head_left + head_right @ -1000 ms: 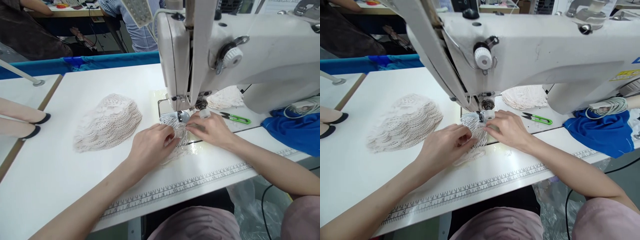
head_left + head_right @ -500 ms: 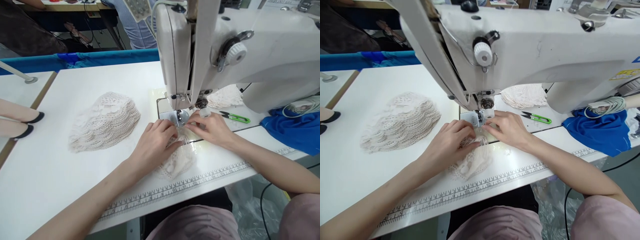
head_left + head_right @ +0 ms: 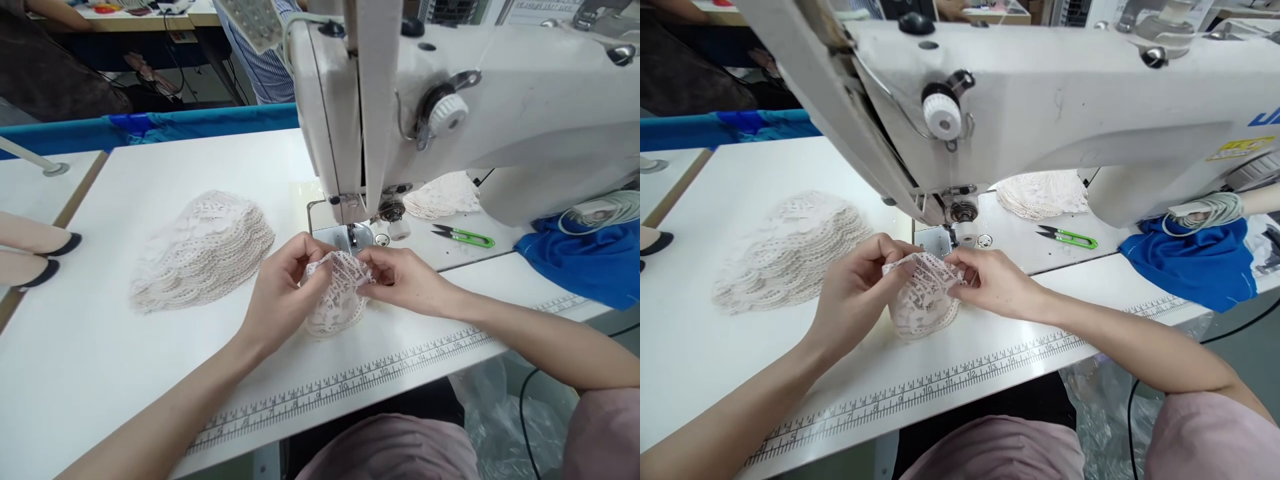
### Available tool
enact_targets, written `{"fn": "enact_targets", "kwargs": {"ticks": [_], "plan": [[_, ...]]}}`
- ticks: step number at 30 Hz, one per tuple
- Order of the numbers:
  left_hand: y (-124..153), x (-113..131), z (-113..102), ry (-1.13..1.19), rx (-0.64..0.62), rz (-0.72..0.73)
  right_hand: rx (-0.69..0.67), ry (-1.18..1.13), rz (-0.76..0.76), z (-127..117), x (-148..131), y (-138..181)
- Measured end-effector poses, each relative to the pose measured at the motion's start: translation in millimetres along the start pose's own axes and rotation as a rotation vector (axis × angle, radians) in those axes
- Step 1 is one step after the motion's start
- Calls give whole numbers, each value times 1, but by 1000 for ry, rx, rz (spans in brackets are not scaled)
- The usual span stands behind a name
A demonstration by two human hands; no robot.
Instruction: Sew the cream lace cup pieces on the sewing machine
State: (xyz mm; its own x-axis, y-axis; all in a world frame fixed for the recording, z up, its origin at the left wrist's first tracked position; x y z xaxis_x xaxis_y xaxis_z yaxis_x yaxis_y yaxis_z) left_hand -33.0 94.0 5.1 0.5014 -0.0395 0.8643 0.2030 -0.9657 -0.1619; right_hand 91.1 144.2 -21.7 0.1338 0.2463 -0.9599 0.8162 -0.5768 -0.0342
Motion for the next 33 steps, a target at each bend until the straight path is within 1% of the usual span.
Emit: {"fn": "enact_targets", "kwargs": {"ticks": [3, 9, 12, 15, 17, 19, 22, 24, 28, 31, 33], "plan": [[-2, -2, 1, -56, -30, 4, 53, -9, -5, -9, 5, -1], [-2, -10, 14, -151, -147, 6, 152, 27, -35, -18, 6, -2], [-1, -9, 16, -181, -166, 2, 194, 0, -1, -19, 8, -2], [2, -5, 19, -215, -193, 38, 187, -81, 39, -16, 10, 0], [4, -6, 20, -279, -199, 60, 168, -145, 52, -13, 11, 1], [3, -10, 18, -349, -188, 51, 147, -176, 64, -10, 14, 1], [-1, -17, 10, -403, -164, 34, 178, -195, 87, -11, 21, 1], [-4, -19, 7, -326, -175, 24, 187, -245, 95, -10, 24, 1], [-4, -20, 10, -58, -215, -6, 177, -358, 123, -6, 27, 0], [-1, -16, 13, -53, -218, 1, 156, -373, 157, -3, 28, -1], [1, -13, 17, -52, -245, 2, 153, -352, 166, -2, 28, -2]]}}
Point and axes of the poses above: each hand's wrist, its own y-axis away from the middle knuckle, its own z-axis out of the palm, x = y × z, the point moved 8 cm from there along -y, towards the middle knuckle, and after that the axes turned 7 degrees about -y, right-handed, at the moved point
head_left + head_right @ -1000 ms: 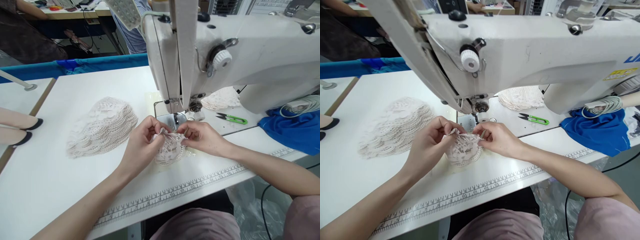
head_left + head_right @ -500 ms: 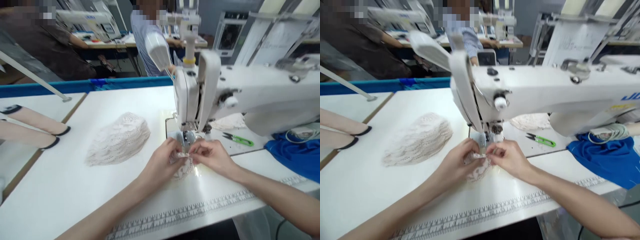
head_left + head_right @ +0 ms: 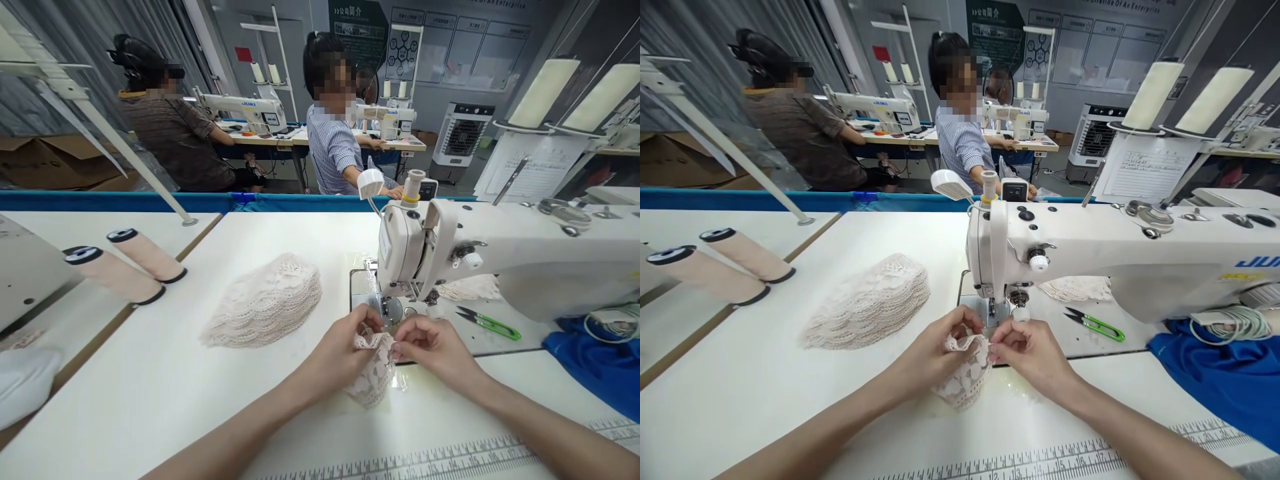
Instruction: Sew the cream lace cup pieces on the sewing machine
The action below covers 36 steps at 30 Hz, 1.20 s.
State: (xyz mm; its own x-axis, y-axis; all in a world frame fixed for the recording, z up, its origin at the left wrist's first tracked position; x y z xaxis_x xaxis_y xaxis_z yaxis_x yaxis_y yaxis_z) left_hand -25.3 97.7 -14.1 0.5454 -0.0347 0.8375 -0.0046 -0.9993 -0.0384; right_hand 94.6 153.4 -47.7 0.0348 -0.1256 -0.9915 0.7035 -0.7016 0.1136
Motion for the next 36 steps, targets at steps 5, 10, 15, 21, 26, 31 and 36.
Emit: {"fn": "enact_targets", "kwargs": {"ticks": [5, 10, 15, 21, 26, 31, 36], "plan": [[4, -3, 11, 23, -65, -75, 18, 92, -30, 0, -4, 1], [5, -12, 12, -62, 21, -98, 9, 36, -21, 2, -3, 1], [4, -9, 11, -195, 73, -7, 21, 17, -25, 1, -1, 0], [11, 8, 6, -448, 198, 201, 17, 1, -54, 0, 0, -1], [16, 15, 4, -561, 278, 329, 35, 55, -149, -1, -4, 1], [20, 21, 4, -680, 362, 498, 51, 226, -316, 1, -19, 6], [25, 29, 4, -744, 412, 603, 43, 279, -399, 2, -26, 10]]}}
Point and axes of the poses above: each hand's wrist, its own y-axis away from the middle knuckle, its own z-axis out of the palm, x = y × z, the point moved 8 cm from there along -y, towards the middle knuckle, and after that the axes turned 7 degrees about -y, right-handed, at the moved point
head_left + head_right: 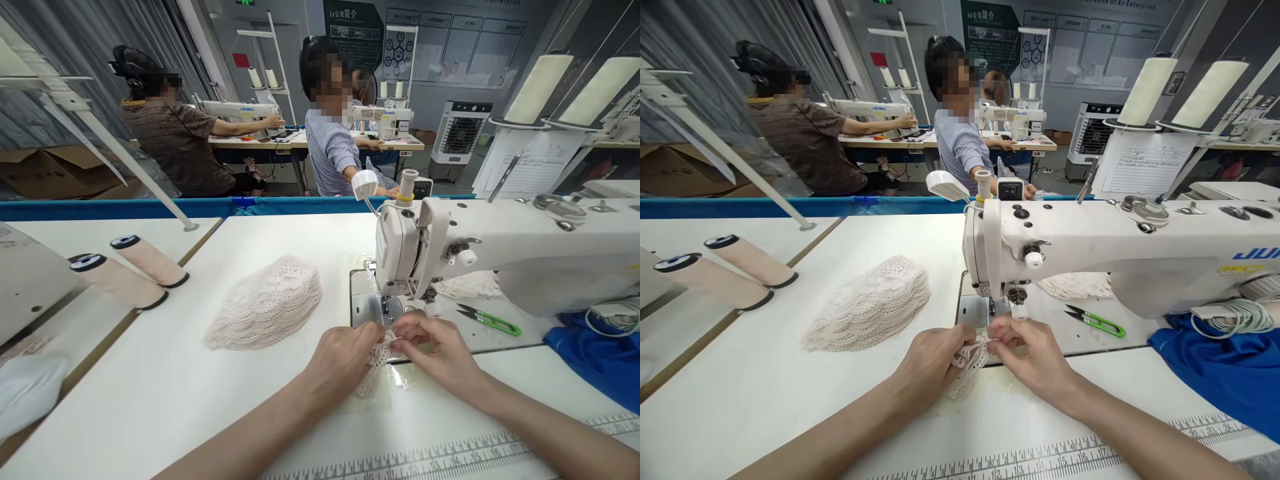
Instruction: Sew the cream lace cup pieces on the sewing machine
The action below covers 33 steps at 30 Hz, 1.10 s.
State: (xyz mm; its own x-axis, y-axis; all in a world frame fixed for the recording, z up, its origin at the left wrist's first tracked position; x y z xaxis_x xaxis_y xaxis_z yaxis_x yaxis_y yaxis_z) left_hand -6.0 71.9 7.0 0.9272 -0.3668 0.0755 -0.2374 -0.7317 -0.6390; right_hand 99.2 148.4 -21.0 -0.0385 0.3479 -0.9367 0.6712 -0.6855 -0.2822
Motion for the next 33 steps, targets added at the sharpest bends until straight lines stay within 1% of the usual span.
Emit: {"fn": "enact_targets", "kwargs": {"ticks": [7, 14, 18, 22, 29, 33], "plan": [[-2, 7, -4, -47, 23, 51, -13, -27, 35, 2, 4, 1], [-4, 11, -8, -92, 49, 88, -43, 2, 1, 3, 0, -1], [-4, 12, -8, -63, 24, 118, -9, 67, -32, -2, -7, -1], [-3, 11, -5, -35, 8, 143, 11, 82, -53, -6, -9, -1], [-3, 12, -4, -48, 32, 160, -48, 76, -135, -2, -17, 0], [-3, 12, -4, -50, 37, 163, -86, 88, -155, 1, -19, 1]]}}
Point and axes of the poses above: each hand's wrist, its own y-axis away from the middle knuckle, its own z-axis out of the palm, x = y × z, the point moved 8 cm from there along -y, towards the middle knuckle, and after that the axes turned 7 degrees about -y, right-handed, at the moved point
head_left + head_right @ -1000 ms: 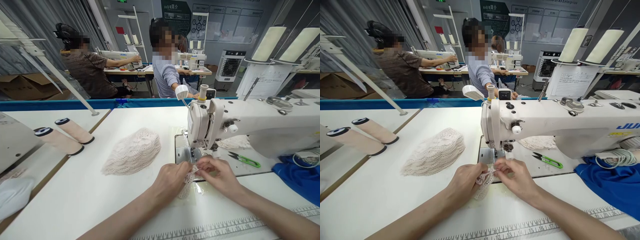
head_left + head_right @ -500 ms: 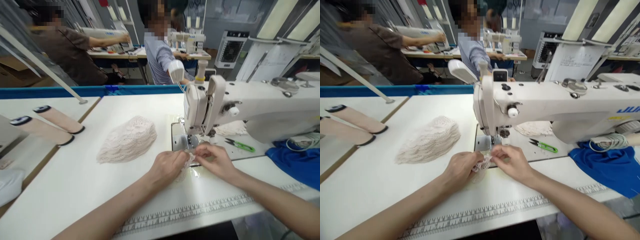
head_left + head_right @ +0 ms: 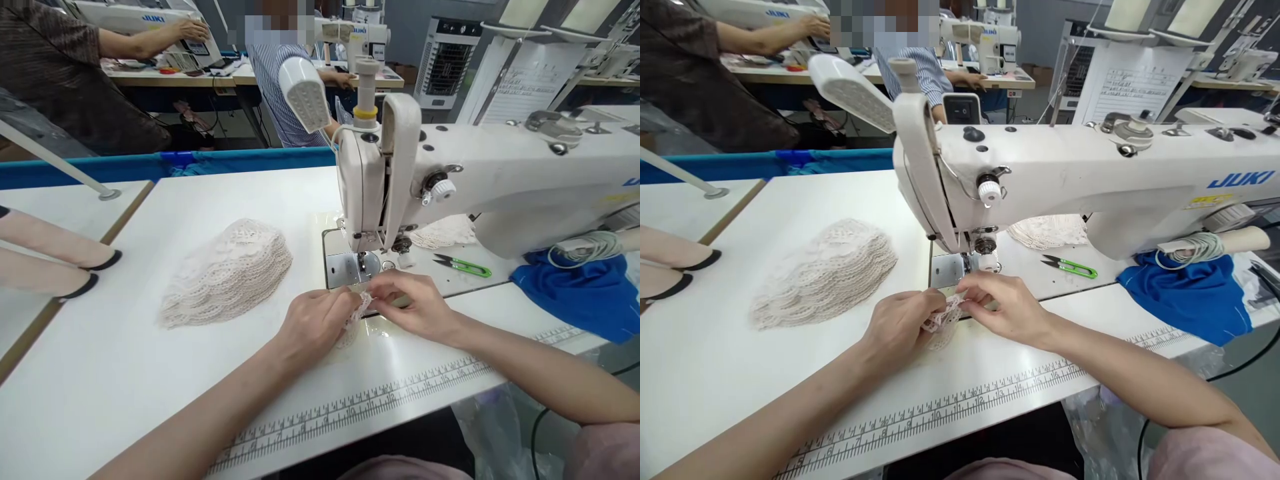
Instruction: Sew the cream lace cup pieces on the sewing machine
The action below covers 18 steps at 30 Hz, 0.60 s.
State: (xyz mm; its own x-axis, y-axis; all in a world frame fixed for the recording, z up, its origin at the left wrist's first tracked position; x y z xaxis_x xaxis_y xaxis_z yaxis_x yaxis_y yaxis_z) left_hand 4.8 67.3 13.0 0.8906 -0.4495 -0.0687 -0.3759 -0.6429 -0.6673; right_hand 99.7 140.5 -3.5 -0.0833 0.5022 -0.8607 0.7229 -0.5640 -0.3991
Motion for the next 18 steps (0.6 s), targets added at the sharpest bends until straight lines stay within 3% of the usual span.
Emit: {"fn": "enact_targets", "kwargs": {"ticks": [18], "plan": [[1, -1, 0, 26, -1, -3, -1, -31, 32, 1, 1, 2]]}}
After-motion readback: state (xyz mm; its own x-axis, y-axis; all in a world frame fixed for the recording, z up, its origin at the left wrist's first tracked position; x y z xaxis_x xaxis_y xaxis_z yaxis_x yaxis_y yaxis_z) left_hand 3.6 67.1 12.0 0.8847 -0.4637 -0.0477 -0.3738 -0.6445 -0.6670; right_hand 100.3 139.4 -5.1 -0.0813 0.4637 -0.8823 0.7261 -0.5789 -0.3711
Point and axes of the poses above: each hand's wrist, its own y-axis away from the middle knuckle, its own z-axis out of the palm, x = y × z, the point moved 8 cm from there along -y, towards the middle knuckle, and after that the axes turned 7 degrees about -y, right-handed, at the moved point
